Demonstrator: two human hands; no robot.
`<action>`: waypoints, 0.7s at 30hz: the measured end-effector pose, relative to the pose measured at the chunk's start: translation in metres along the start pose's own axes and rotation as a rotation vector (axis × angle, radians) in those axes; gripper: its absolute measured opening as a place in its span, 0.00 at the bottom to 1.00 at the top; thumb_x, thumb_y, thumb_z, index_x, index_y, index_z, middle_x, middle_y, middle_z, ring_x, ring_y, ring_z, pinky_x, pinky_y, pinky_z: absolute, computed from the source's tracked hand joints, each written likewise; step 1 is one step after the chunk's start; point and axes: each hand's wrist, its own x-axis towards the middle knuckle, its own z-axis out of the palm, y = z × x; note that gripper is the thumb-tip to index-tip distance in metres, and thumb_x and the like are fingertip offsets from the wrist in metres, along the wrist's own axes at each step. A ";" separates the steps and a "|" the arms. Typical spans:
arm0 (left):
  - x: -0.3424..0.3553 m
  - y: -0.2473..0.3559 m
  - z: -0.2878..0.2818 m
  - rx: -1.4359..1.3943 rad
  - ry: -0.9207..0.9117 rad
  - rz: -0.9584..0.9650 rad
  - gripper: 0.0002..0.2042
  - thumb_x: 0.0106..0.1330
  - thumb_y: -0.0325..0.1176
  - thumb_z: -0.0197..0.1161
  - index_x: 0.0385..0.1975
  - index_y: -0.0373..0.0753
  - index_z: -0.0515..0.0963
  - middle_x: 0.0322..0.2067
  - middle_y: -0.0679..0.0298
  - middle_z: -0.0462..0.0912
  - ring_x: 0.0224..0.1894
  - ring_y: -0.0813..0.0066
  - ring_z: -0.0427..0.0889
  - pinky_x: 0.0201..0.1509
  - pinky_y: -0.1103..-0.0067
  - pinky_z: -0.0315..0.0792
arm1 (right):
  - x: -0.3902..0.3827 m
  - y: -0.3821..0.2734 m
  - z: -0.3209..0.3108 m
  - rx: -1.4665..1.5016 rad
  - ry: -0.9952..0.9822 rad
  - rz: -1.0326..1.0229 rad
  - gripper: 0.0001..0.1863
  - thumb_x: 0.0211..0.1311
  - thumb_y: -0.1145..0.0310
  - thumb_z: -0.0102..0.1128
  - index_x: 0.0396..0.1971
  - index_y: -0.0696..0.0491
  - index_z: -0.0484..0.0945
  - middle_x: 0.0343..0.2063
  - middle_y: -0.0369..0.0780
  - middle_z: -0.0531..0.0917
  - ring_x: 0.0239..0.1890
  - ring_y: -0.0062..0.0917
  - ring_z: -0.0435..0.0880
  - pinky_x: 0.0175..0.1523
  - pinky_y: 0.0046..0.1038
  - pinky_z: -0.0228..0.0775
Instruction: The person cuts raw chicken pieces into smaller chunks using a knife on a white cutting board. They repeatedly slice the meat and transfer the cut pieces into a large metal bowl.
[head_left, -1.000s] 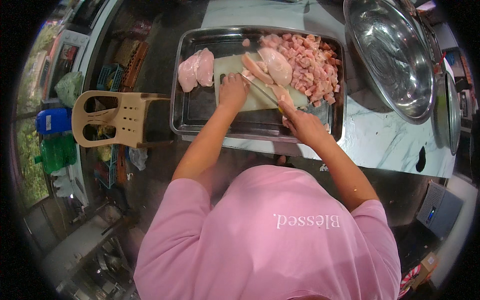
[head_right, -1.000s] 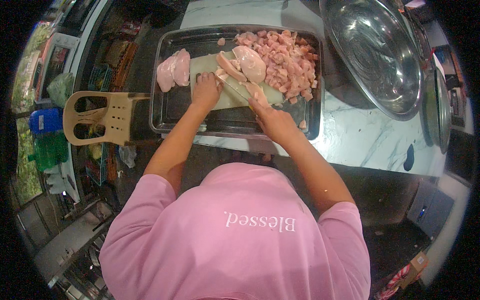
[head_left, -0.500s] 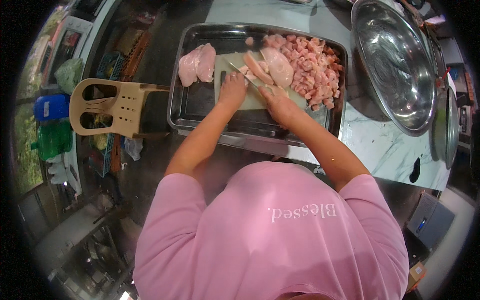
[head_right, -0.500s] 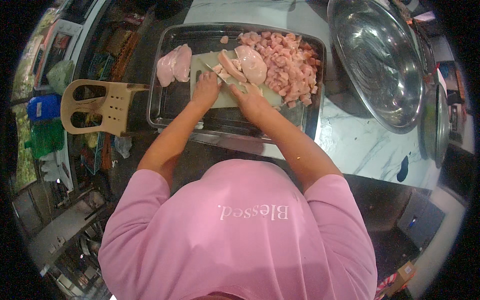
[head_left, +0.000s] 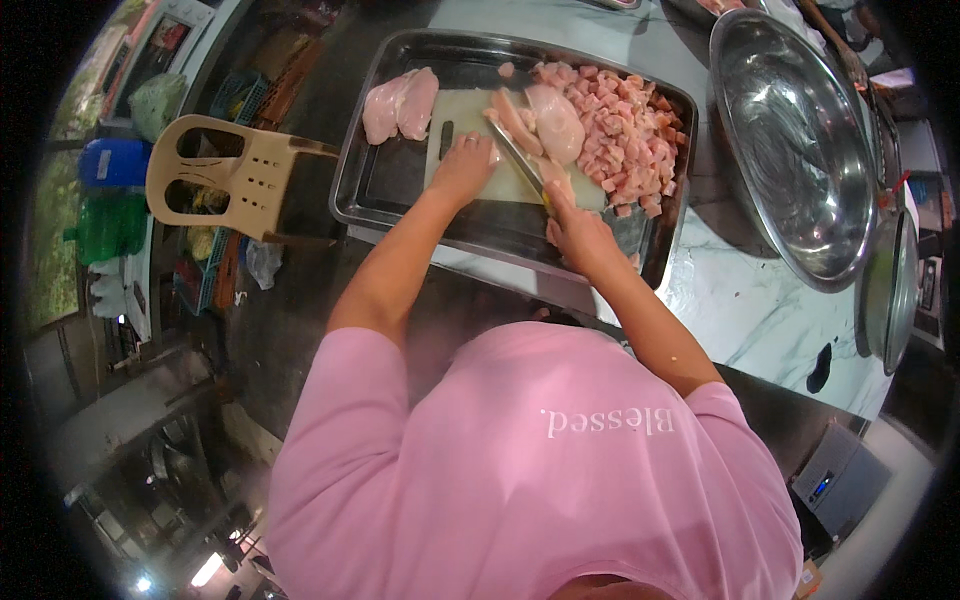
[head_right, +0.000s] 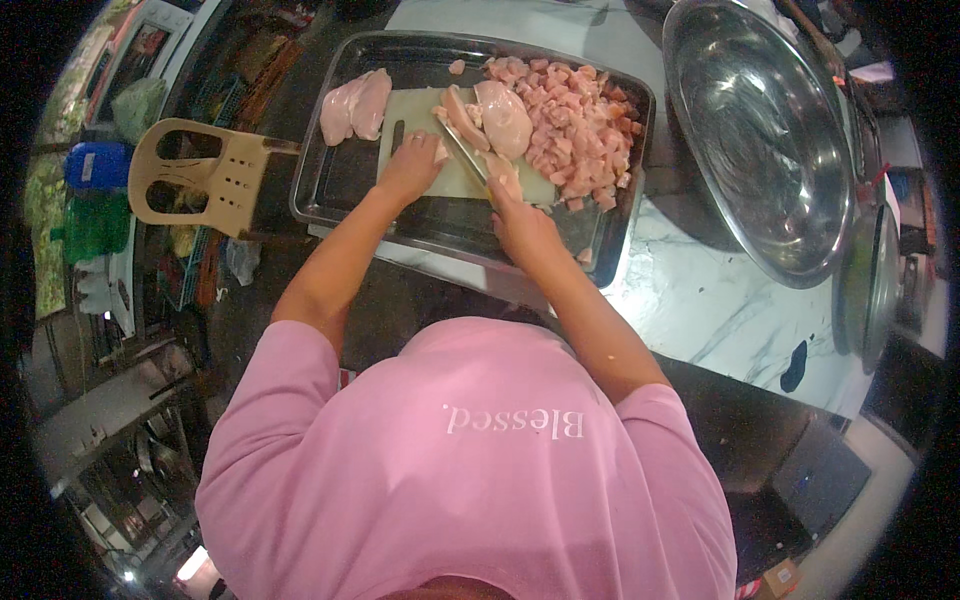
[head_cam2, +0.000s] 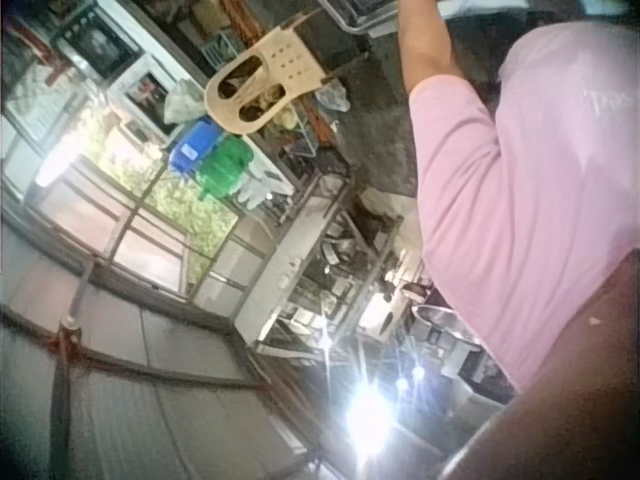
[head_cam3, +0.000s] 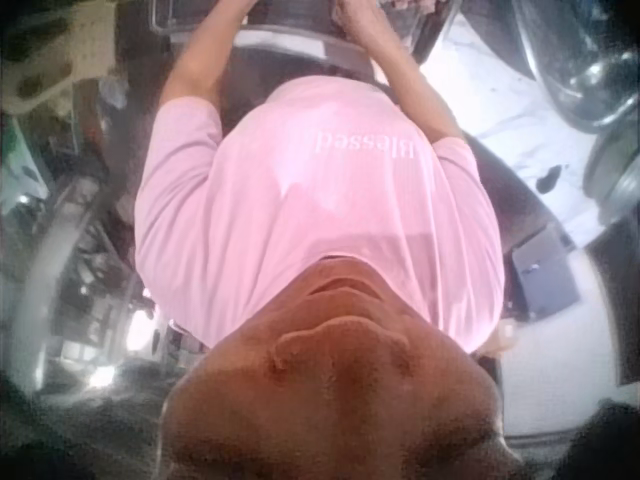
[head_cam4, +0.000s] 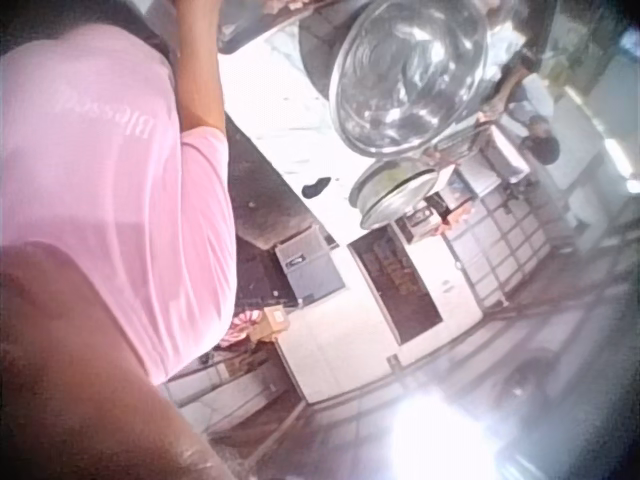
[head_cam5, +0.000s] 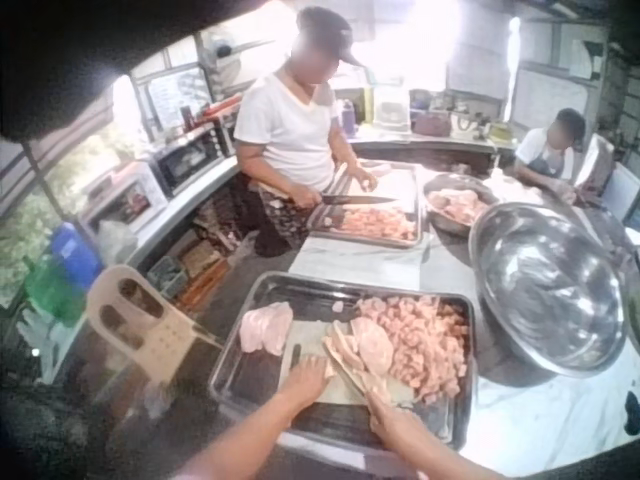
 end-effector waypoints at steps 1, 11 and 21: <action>-0.001 0.001 0.002 0.011 0.033 0.012 0.22 0.62 0.41 0.62 0.47 0.31 0.67 0.46 0.47 0.72 0.54 0.47 0.69 0.56 0.62 0.67 | 0.004 0.000 0.002 -0.017 0.010 -0.002 0.33 0.64 0.64 0.53 0.67 0.39 0.52 0.30 0.54 0.82 0.34 0.54 0.80 0.40 0.49 0.71; -0.026 0.005 -0.020 -0.063 0.043 -0.086 0.21 0.61 0.39 0.60 0.47 0.30 0.66 0.45 0.46 0.71 0.51 0.47 0.70 0.56 0.61 0.67 | -0.044 -0.032 -0.027 -0.025 -0.085 -0.012 0.33 0.64 0.66 0.53 0.67 0.43 0.52 0.30 0.53 0.81 0.32 0.52 0.81 0.39 0.49 0.71; -0.023 -0.001 0.001 0.029 0.062 -0.066 0.16 0.62 0.38 0.58 0.42 0.32 0.69 0.42 0.51 0.73 0.49 0.54 0.74 0.51 0.66 0.73 | -0.038 -0.039 -0.010 -0.075 -0.145 -0.007 0.32 0.61 0.71 0.50 0.66 0.44 0.55 0.32 0.52 0.82 0.33 0.49 0.82 0.40 0.48 0.72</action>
